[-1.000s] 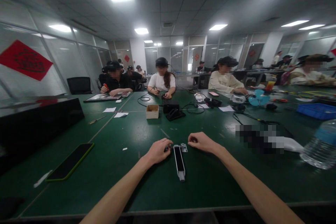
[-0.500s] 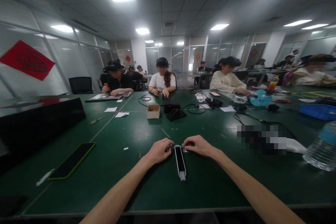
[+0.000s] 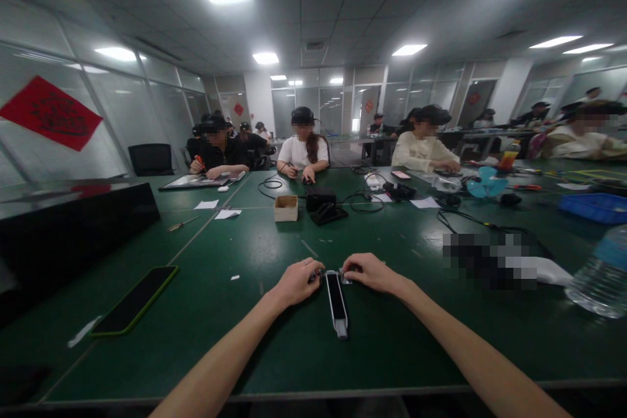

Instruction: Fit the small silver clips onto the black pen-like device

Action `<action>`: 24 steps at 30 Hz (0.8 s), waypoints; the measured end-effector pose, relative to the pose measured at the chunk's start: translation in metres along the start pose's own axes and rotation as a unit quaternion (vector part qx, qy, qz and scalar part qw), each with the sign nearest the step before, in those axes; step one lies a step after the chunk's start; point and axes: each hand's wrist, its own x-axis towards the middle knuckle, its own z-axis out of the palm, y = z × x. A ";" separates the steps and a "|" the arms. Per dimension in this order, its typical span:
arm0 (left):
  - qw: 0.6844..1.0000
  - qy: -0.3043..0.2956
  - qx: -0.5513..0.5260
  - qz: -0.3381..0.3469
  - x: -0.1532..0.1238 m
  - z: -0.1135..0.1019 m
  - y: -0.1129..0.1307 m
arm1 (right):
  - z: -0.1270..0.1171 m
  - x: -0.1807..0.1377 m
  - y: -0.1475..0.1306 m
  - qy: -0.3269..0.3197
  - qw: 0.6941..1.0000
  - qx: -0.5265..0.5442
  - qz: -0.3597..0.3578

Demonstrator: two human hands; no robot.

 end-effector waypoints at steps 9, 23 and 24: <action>1.000 -0.004 -0.013 -0.003 -0.001 -0.002 0.001 | -0.001 -0.002 -0.001 -0.013 1.000 -0.004 0.009; 1.000 0.001 -0.008 -0.003 0.000 0.000 0.000 | 0.000 -0.001 -0.001 -0.004 0.999 -0.043 -0.025; 1.000 0.000 -0.008 -0.003 0.000 0.000 0.000 | -0.001 -0.001 -0.001 -0.004 0.999 -0.043 -0.023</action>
